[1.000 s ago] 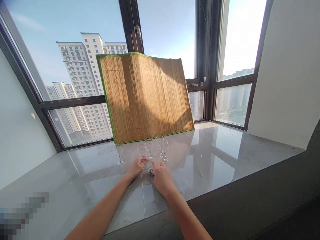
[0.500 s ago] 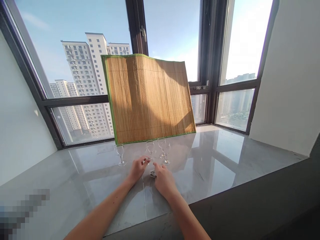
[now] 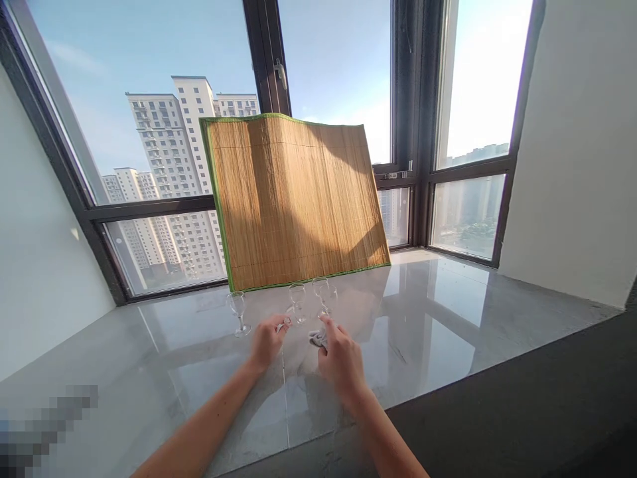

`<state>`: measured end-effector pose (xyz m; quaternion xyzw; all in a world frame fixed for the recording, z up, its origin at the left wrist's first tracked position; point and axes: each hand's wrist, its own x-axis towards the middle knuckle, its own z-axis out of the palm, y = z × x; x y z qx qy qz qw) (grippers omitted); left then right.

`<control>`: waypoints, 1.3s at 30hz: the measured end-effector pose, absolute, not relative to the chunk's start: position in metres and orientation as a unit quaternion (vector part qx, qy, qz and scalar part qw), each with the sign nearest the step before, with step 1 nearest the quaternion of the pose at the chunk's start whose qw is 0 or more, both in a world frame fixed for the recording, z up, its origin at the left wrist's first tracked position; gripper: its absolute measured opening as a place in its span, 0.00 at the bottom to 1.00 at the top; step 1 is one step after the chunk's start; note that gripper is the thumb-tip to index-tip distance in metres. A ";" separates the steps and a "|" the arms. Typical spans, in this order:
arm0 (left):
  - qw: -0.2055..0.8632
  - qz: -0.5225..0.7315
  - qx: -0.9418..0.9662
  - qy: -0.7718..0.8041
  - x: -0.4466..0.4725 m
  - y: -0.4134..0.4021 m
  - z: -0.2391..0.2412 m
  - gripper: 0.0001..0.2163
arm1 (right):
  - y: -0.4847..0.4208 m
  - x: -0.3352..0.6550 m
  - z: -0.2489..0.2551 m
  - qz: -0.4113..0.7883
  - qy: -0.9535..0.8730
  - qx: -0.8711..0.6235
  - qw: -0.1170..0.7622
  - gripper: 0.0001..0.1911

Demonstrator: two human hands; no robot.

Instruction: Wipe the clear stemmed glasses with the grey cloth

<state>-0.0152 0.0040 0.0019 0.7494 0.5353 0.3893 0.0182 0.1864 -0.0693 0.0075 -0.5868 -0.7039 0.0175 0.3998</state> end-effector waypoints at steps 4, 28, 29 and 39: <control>-0.030 0.347 0.756 0.554 -0.015 -0.005 0.010 0.11 | -0.079 0.189 0.013 -0.004 -0.694 -0.563 0.448 0.31; -0.033 0.281 0.841 0.462 0.002 -0.018 0.015 0.13 | -0.083 0.202 0.011 -0.132 -0.675 -0.619 0.379 0.34; -0.036 0.272 0.843 0.463 0.003 -0.019 0.016 0.13 | -0.084 0.200 0.011 -0.133 -0.685 -0.615 0.367 0.33; -0.031 0.244 0.830 0.500 0.005 -0.020 0.020 0.11 | -0.092 0.174 0.020 -0.064 -0.702 -0.585 0.401 0.38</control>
